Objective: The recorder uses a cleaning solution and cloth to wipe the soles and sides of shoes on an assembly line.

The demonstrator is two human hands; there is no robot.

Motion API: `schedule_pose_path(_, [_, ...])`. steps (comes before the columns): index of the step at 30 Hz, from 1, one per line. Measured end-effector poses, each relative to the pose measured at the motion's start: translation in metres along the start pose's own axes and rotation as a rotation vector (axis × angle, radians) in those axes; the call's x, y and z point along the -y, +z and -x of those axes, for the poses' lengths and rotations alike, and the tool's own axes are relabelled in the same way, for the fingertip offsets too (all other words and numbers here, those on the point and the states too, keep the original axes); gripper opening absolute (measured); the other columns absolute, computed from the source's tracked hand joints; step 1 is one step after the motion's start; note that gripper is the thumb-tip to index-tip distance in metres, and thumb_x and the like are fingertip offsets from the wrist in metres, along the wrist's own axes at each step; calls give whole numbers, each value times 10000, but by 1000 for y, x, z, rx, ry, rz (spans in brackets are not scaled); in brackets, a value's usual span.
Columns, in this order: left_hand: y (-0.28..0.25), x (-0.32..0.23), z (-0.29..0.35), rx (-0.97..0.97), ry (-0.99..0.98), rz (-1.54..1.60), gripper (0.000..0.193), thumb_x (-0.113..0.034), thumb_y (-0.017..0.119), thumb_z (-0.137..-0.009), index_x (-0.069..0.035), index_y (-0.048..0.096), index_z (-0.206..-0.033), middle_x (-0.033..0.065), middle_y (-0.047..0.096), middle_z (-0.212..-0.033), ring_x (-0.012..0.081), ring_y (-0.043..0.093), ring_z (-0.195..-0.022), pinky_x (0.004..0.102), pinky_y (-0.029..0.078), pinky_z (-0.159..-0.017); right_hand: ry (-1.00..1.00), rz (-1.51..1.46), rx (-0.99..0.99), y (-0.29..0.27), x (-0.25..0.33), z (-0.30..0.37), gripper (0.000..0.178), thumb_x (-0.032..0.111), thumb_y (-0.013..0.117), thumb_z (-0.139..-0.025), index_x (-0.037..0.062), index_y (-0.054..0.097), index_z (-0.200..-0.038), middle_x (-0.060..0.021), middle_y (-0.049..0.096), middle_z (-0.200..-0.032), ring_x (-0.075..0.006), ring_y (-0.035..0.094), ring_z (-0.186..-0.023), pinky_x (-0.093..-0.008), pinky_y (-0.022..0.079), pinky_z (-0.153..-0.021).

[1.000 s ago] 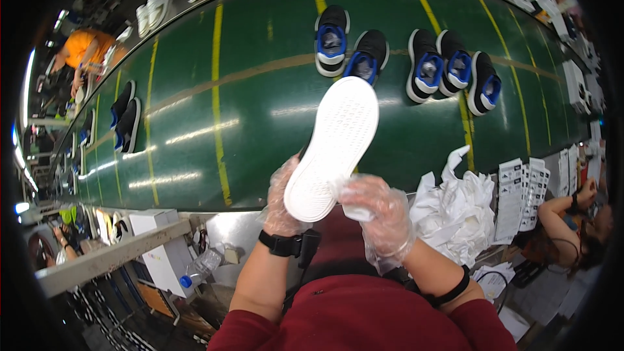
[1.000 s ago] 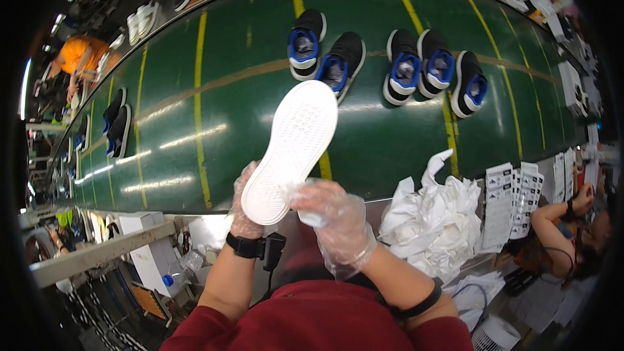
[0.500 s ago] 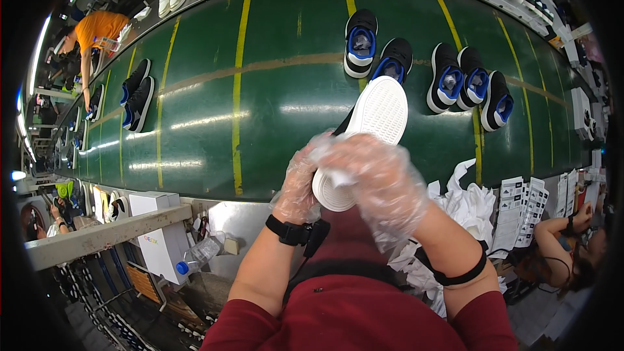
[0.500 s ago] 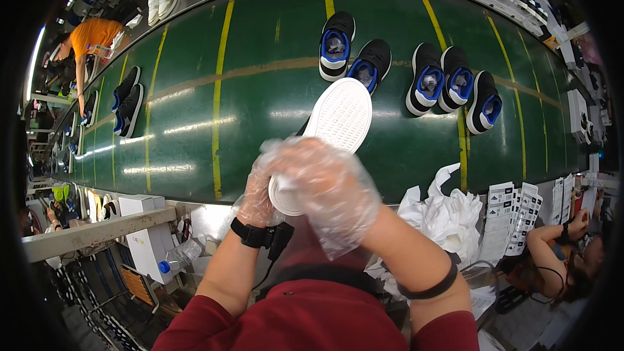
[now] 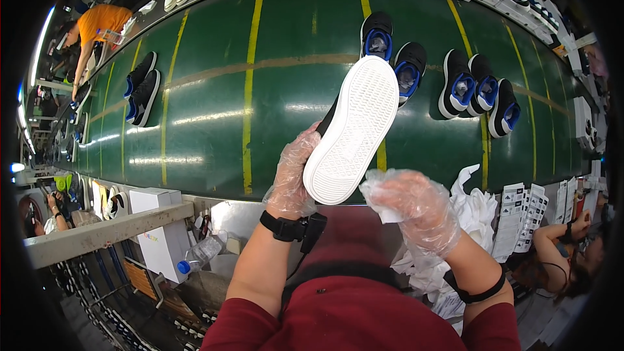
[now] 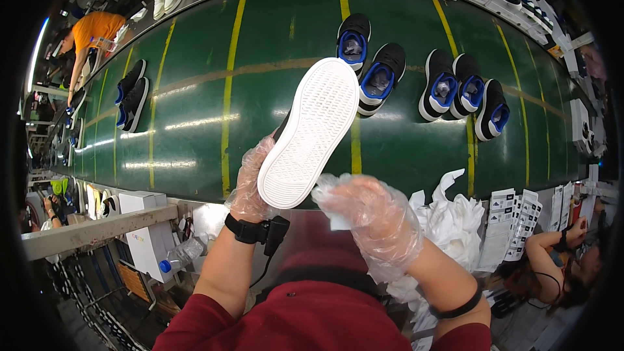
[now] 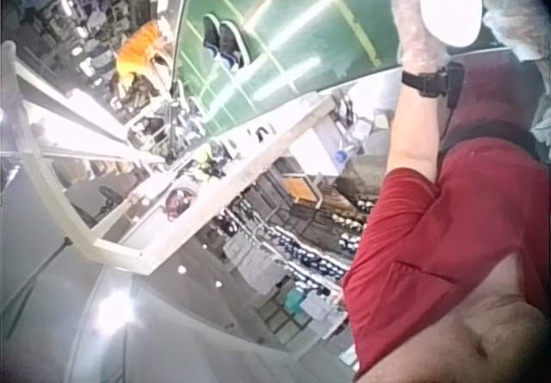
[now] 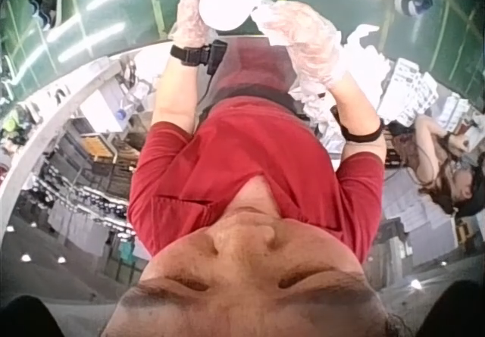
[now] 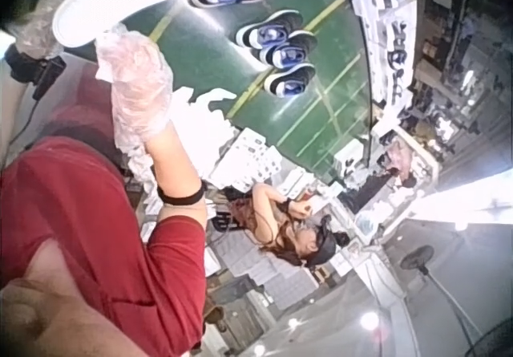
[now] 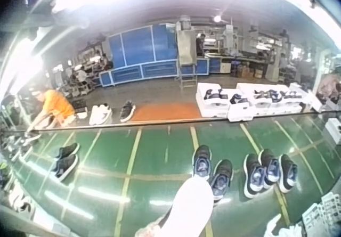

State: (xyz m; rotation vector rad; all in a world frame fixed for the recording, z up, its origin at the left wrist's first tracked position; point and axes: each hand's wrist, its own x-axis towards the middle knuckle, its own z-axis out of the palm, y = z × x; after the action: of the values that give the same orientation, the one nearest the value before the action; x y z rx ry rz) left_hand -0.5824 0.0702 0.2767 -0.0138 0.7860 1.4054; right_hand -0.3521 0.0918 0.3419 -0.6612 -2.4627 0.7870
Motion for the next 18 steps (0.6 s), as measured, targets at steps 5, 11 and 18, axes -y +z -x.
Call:
schedule_pose_path(5, [5, 2, 3, 12, -61, -21, 550, -69, 615, -847, 77, 368, -1316, 137, 606, -1075, 181, 634, -905, 299, 547, -804, 49, 16, -154, -3, 15, -61, 406, 4, 584, -684, 67, 624, -1082, -81, 637, -1023, -265, 603, -965, -359, 502, -853])
schedule_pose_path(11, [-2, 2, 16, 25, -155, -73, 449, -106, 579, -900, 56, 418, -1287, 150, 594, -1124, 196, 620, -949, 321, 521, -857, -234, 138, 40, 14, 17, -58, 369, 102, 641, -678, 14, 621, -1035, -138, 624, -1017, -280, 590, -983, -381, 476, -910])
schedule_pose_path(18, [-14, 15, 8, 100, -258, -207, 371, -183, 499, -948, 50, 500, -1236, 170, 595, -1163, 225, 623, -992, 339, 490, -928, -235, 83, 30, 38, 41, -46, 376, 122, 623, -702, 30, 604, -1066, -103, 620, -1033, -269, 601, -979, -372, 499, -882])
